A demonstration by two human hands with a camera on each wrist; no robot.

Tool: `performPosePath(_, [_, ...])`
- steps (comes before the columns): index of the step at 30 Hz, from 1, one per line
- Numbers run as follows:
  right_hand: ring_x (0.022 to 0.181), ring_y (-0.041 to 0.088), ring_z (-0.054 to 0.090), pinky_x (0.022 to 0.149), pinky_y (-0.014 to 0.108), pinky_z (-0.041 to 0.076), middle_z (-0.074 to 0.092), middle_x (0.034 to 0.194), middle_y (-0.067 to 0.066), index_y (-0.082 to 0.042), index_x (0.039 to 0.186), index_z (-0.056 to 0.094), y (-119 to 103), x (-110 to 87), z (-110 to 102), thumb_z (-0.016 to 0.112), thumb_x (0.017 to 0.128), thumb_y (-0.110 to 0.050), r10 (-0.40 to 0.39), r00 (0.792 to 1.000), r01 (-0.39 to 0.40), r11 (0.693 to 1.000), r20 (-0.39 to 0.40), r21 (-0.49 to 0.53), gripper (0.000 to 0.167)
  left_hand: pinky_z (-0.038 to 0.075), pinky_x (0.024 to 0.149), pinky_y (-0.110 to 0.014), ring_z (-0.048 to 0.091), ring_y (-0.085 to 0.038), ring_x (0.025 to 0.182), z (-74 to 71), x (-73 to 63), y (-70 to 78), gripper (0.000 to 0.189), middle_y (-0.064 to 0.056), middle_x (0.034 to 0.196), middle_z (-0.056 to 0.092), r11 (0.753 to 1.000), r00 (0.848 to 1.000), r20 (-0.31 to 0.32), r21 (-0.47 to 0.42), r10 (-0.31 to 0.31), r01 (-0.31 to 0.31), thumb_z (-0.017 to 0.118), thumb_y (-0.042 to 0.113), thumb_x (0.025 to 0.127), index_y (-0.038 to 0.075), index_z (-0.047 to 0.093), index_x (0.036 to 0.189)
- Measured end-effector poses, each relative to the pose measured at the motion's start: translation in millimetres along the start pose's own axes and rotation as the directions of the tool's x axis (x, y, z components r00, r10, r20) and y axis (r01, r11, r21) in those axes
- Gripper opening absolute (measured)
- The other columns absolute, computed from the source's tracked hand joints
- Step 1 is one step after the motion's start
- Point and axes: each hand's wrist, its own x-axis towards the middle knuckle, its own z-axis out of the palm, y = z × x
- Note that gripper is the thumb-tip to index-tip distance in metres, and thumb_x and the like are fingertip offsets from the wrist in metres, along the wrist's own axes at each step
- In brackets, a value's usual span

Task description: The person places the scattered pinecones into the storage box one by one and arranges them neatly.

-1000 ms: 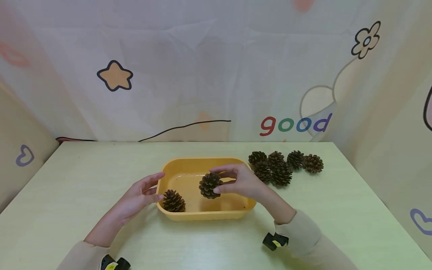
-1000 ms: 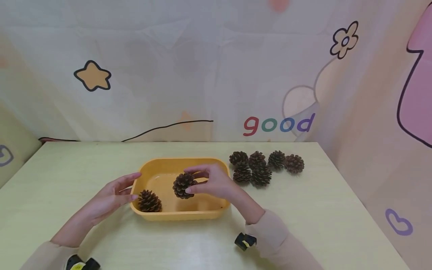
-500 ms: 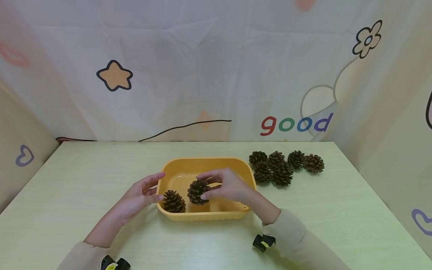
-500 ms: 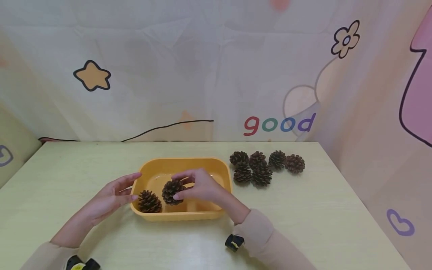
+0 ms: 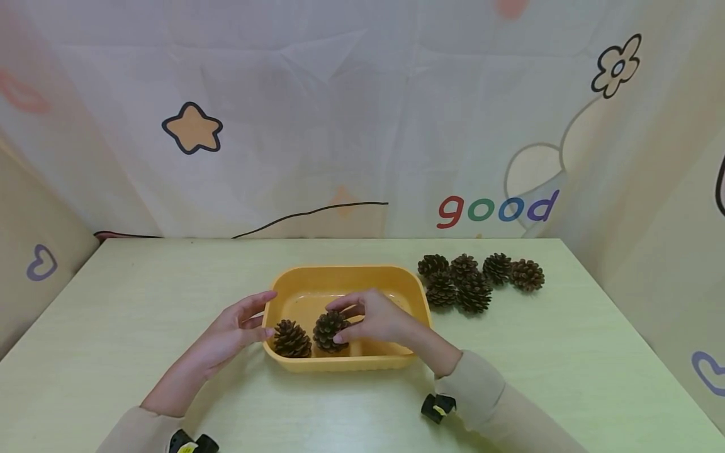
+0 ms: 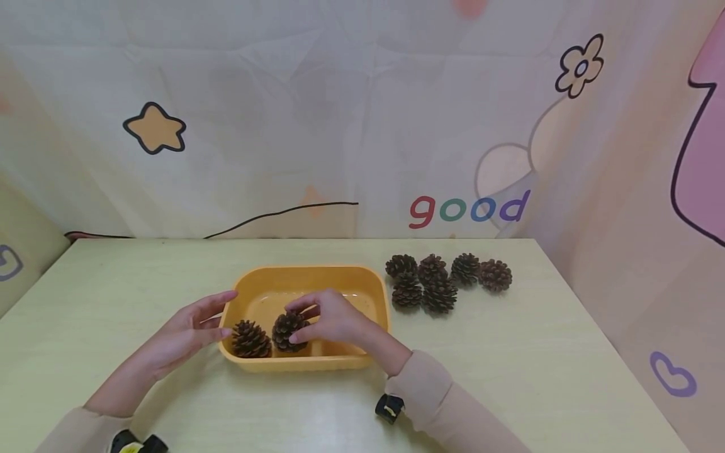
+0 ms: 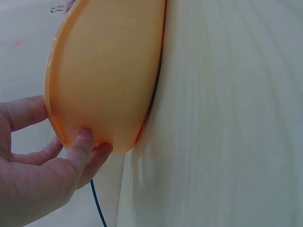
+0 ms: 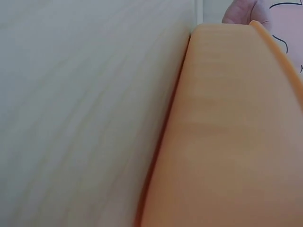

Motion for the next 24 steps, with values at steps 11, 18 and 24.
performPosePath(11, [0.108, 0.027, 0.055, 0.087, 0.03, 0.047, 0.058, 0.12, 0.009, -0.003, 0.116, 0.06, 3.0, 3.1, 5.4, 0.074, 0.074, -0.008, 0.046, 0.998, -0.046, 0.999, 0.051, -0.01, 0.044, 0.039, 0.096, -0.043, 0.026, -0.046, 0.128, -0.1, -0.5, -0.1, 0.067, -0.026, 0.145, 0.019, 1.0, 1.0, -0.001, 0.015, 0.0, 0.0, 0.059, 0.0, 0.084, 0.0, 0.025, 0.142])
performPosePath(18, [0.105, 0.027, 0.057, 0.085, 0.031, 0.048, 0.059, 0.117, 0.009, -0.003, 0.113, 0.062, 2.9, 3.4, 6.2, 0.075, 0.073, -0.007, 0.039, 0.997, -0.036, 0.999, 0.067, -0.038, 0.043, 0.042, 0.093, -0.038, 0.029, -0.045, 0.127, 0.1, 0.3, -0.8, 0.067, -0.026, 0.145, 0.02, 1.0, 1.0, -0.003, 0.005, 0.002, -0.002, 0.059, 0.0, 0.084, 0.0, 0.025, 0.141])
performPosePath(24, [0.105, 0.027, 0.057, 0.085, 0.03, 0.048, 0.059, 0.117, 0.009, -0.002, 0.113, 0.062, 4.5, 4.8, 7.0, 0.075, 0.073, -0.007, 0.036, 0.996, -0.033, 0.999, 0.079, -0.031, 0.043, 0.043, 0.092, -0.036, 0.03, -0.045, 0.127, -0.1, 0.2, -0.6, 0.066, -0.025, 0.145, 0.02, 1.0, 1.0, 0.002, 0.001, 0.004, -0.004, 0.059, 0.0, 0.084, 0.0, 0.025, 0.142])
